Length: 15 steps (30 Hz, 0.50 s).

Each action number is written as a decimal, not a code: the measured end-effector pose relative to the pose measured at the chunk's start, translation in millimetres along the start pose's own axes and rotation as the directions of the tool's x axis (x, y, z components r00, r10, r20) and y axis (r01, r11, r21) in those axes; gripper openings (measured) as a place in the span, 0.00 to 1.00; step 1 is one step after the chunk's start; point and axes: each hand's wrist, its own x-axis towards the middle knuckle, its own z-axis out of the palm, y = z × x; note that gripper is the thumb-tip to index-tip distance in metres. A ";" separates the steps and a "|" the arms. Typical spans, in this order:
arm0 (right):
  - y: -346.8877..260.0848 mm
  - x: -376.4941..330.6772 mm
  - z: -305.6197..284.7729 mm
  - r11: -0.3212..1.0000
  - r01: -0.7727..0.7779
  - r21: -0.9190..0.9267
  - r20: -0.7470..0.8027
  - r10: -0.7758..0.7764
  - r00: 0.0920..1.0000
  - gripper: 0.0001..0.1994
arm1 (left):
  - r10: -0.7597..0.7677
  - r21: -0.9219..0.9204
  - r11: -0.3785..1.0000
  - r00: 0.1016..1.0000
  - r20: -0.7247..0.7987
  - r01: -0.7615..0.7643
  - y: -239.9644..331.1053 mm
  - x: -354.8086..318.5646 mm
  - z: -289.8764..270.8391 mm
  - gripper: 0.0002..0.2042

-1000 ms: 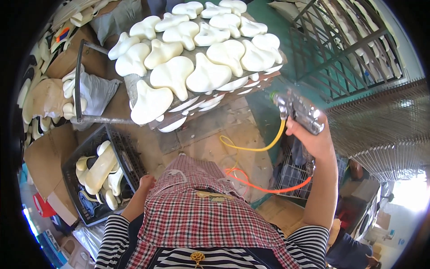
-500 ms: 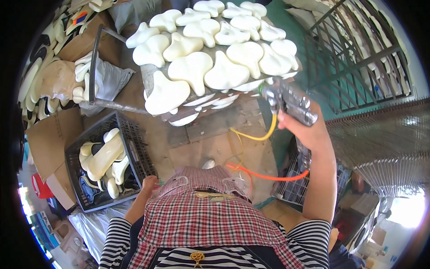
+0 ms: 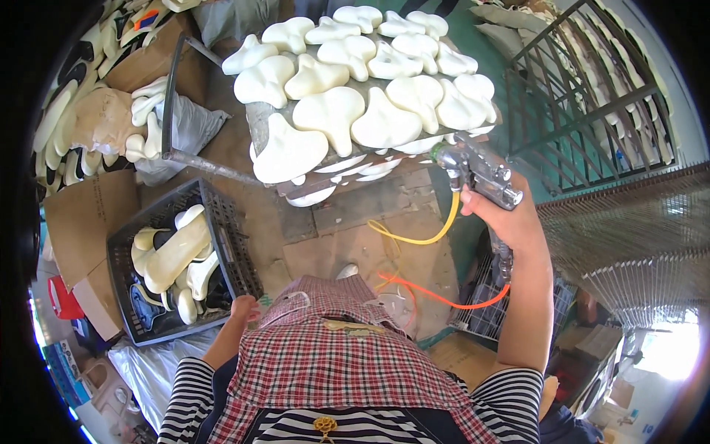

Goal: Applying a spray coating to white foam components, likely bicycle saddle parts, using an industrial spray gun.

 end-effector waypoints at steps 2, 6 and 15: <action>-0.3 -6.4 4.3 0.999 0.035 0.023 0.022 -0.036 0.999 0.14 | 0.006 0.011 1.000 1.000 0.004 -0.006 2.9 -0.9 -2.2 0.12; -2.7 -23.9 6.0 0.998 0.004 -0.069 0.048 0.000 0.999 0.19 | 0.028 0.021 0.999 1.000 0.015 -0.028 10.1 -1.8 -5.8 0.12; -2.6 -36.0 7.7 0.996 0.060 -0.060 0.004 -0.060 0.998 0.19 | 0.034 0.102 0.994 0.999 0.008 -0.034 1.1 -7.5 -19.1 0.12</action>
